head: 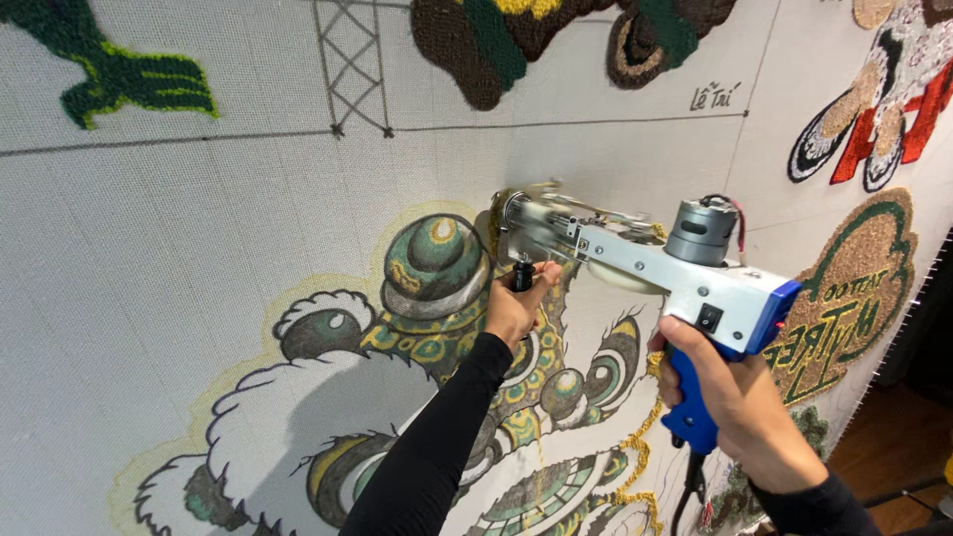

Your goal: The person uses a tufting gun to apply gold yarn to a canvas following a lion head design, occasionally pausing to adjust the yarn by hand.

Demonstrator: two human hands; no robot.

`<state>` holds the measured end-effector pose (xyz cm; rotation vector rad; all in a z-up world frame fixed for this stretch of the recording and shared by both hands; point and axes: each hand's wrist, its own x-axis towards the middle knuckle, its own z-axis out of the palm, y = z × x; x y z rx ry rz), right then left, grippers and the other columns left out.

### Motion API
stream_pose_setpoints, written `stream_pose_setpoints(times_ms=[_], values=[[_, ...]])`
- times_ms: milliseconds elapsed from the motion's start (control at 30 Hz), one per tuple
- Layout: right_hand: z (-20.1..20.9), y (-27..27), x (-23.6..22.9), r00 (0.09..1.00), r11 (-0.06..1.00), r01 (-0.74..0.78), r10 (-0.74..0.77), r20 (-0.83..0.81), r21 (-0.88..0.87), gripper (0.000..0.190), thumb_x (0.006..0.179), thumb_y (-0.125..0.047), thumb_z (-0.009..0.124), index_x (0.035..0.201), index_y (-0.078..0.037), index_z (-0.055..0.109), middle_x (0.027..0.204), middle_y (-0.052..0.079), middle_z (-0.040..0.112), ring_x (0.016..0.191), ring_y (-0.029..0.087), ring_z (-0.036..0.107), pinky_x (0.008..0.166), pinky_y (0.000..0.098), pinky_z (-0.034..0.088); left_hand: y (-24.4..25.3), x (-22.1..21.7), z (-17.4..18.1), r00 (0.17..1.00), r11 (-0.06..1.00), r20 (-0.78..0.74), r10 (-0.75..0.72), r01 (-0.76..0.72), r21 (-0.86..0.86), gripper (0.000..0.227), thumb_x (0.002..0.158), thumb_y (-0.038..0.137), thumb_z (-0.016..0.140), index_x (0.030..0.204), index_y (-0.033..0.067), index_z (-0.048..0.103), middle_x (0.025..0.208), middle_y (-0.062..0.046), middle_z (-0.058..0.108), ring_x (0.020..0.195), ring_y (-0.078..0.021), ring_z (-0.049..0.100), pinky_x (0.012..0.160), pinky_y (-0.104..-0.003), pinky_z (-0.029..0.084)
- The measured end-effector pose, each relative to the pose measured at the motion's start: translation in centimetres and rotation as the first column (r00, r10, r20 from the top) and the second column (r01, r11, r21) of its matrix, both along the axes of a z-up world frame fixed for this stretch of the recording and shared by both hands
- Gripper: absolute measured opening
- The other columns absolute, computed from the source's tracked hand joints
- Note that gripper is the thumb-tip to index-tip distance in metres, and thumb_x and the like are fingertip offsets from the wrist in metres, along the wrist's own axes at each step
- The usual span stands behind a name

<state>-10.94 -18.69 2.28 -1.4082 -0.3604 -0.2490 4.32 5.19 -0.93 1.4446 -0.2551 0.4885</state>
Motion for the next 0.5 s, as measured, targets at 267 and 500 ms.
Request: stream_pose_setpoints(times_ms=[267, 500], values=[[0.2, -0.1, 0.3, 0.999, 0.997, -0.02, 0.018, 0.026, 0.073, 0.024, 0.091, -0.026, 0.067, 0.094, -0.003, 0.063, 0.073, 0.007, 0.064, 0.052, 0.015, 0.053, 0.044, 0.0317, 0.046, 0.3, 1.2, 0.1, 0.997, 0.999, 0.066, -0.047, 0.046, 0.014, 0.038, 0.088, 0.036, 0.077, 0.115, 0.0096, 0.079, 0.095, -0.003, 0.08, 0.046, -0.0019, 0.046, 0.039, -0.023, 0.036], [-2.1, -4.3, 3.0, 0.987, 0.989, -0.071, 0.088, -0.131, 0.13, 0.044, 0.094, -0.033, 0.061, 0.112, 0.007, 0.067, 0.063, 0.009, 0.051, 0.051, 0.019, 0.048, 0.046, 0.0318, 0.041, 0.4, -1.3, 1.5, 0.97, 0.964, -0.056, -0.237, 0.242, 0.11, 0.044, 0.086, 0.033, 0.075, 0.127, 0.0223, 0.067, 0.108, 0.001, 0.076, 0.048, -0.0074, 0.061, 0.044, -0.025, 0.047]])
